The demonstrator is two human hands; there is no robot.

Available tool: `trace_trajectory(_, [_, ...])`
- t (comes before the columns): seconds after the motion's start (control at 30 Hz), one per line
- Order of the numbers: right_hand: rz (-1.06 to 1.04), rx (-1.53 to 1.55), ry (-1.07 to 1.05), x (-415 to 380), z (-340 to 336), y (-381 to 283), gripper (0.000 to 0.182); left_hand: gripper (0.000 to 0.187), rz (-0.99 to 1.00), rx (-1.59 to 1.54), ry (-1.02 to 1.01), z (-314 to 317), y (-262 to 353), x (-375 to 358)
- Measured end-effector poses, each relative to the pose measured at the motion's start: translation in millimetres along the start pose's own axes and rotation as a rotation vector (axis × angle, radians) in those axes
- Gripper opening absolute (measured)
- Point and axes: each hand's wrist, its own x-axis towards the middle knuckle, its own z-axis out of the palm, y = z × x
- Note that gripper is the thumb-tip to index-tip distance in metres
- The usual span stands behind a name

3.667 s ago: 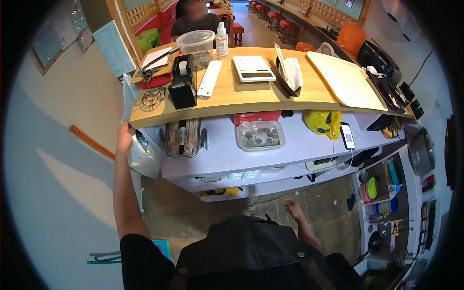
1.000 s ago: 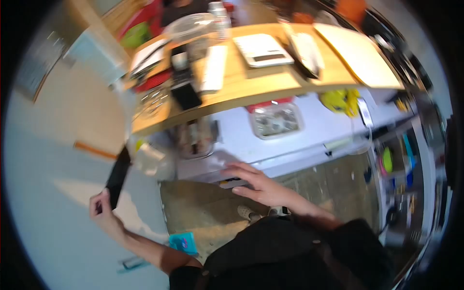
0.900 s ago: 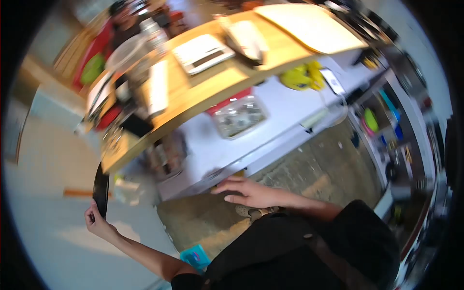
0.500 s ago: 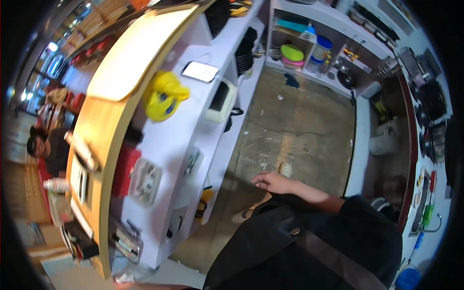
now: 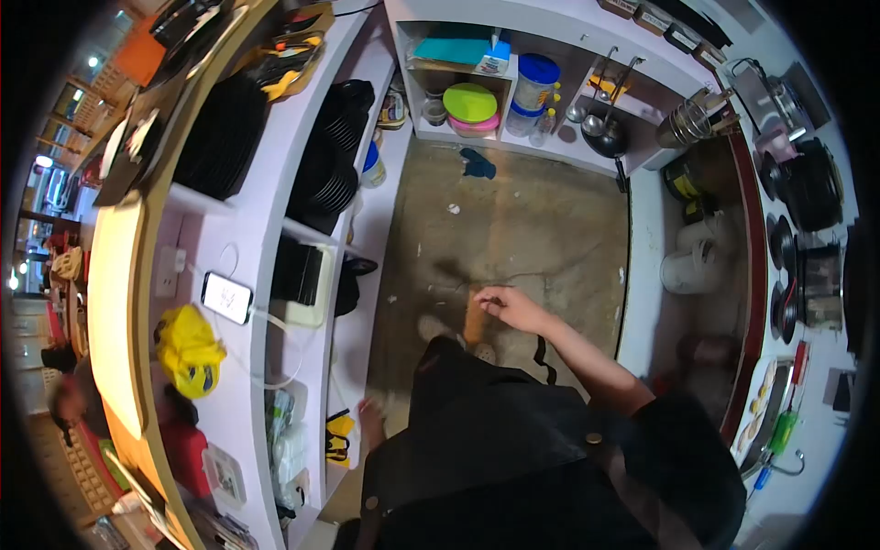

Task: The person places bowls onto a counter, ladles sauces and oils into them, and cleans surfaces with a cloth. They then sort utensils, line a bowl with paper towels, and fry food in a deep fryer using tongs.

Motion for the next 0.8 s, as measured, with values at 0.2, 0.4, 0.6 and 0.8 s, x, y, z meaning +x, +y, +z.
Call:
trace_trajectory(0.2, [0.154,-0.033,0.059,116,-97,112,0.020,0.066,0.182,0.366,-0.780,103,284,178])
trace_trajectory(0.4, [0.550,-0.385,0.288,187,-199,221,0.022,0.069,-0.004,0.818,-0.850,151,436,336])
trace_trajectory(0.6, [0.599,-0.392,0.123,297,-258,282,0.026,0.063,0.064,0.676,-0.614,172,471,415])
trace_trajectory(0.8, [0.593,-0.548,0.210,483,-285,447,0.028,0.060,0.193,0.571,-0.321,196,503,502])
